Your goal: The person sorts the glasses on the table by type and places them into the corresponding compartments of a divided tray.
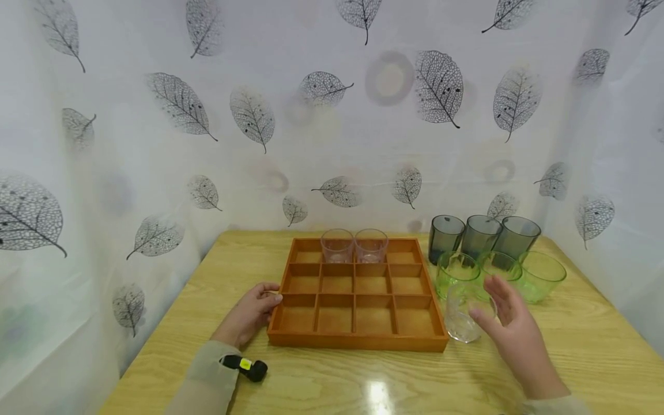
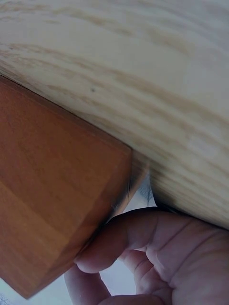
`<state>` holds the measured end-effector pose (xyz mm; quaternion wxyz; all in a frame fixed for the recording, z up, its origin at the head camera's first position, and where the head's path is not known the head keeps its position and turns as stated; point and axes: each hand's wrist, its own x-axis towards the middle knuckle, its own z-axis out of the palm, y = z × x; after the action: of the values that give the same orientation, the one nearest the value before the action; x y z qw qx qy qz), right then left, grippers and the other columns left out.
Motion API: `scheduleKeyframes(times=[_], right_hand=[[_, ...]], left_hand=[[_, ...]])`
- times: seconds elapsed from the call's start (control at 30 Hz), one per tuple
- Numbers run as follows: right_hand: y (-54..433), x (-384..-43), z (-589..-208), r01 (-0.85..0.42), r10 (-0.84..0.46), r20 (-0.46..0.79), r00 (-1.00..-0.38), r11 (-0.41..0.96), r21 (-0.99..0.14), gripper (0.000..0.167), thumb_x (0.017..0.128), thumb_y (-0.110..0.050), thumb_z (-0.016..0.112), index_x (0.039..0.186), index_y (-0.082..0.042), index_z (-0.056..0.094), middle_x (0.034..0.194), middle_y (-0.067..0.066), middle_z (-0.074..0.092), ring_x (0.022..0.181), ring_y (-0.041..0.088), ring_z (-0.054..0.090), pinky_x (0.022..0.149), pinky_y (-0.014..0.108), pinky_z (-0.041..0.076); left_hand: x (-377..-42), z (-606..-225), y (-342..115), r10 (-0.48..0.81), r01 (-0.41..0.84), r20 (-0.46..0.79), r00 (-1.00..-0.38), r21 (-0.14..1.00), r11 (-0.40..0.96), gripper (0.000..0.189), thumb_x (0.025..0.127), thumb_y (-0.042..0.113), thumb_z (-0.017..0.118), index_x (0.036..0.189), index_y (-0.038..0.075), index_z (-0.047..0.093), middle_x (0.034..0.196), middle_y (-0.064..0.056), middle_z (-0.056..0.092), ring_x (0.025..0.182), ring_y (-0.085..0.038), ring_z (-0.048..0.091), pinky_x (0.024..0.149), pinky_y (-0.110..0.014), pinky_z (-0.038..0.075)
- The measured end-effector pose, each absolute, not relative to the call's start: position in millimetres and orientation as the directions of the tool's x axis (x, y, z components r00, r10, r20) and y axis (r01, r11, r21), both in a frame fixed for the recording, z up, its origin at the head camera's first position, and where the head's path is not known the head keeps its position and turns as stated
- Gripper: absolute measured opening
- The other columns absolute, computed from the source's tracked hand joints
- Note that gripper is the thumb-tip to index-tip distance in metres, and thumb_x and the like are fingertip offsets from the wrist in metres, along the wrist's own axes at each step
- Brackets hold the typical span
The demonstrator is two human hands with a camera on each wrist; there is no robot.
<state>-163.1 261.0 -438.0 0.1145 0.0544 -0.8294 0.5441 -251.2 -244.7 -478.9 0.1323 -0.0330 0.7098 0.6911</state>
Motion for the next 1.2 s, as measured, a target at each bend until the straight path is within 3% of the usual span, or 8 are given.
scheduleKeyframes(times=[0.27,0.67,1.2], right_hand=[[261.4,-166.4,-455.3,-0.128,-0.004,0.135,-0.991,0.34,-0.932,0.093,0.1,-0.02,0.067,0.161,-0.002,-0.001,0.159,0.029,0.023,0.141,0.053,0.025,0.089,0.007,0.038],[261.9,-171.5,-466.8,-0.078,-0.016,0.078,-0.997,0.354,-0.932,0.094,0.1,-0.022,0.068,0.161,-0.003,-0.001,0.157,0.029,0.028,0.135,0.049,0.036,0.085,0.012,0.043],[263.6,-172.9,-469.1,-0.073,-0.024,0.069,-0.997,0.343,-0.936,0.095,0.098,-0.024,0.07,0.161,-0.004,0.001,0.157,0.027,0.029,0.14,0.048,0.03,0.085,0.007,0.039]], left_hand=[[-251.0,-477.2,-243.7,0.126,-0.241,-0.245,-0.961,0.97,0.046,0.04,0.103,0.015,0.061,0.136,0.001,0.044,0.107,-0.011,0.058,0.079,-0.017,0.052,0.066,-0.029,0.045],[-252.3,-478.8,-243.8,0.127,-0.242,-0.245,-0.961,0.969,0.043,0.041,0.102,0.015,0.062,0.137,0.002,0.044,0.106,-0.01,0.058,0.078,-0.017,0.053,0.065,-0.029,0.046],[-251.4,-478.8,-244.7,0.149,-0.222,-0.226,-0.963,0.974,0.043,0.042,0.103,0.016,0.061,0.136,0.0,0.042,0.104,-0.006,0.059,0.076,-0.014,0.053,0.063,-0.027,0.046]])
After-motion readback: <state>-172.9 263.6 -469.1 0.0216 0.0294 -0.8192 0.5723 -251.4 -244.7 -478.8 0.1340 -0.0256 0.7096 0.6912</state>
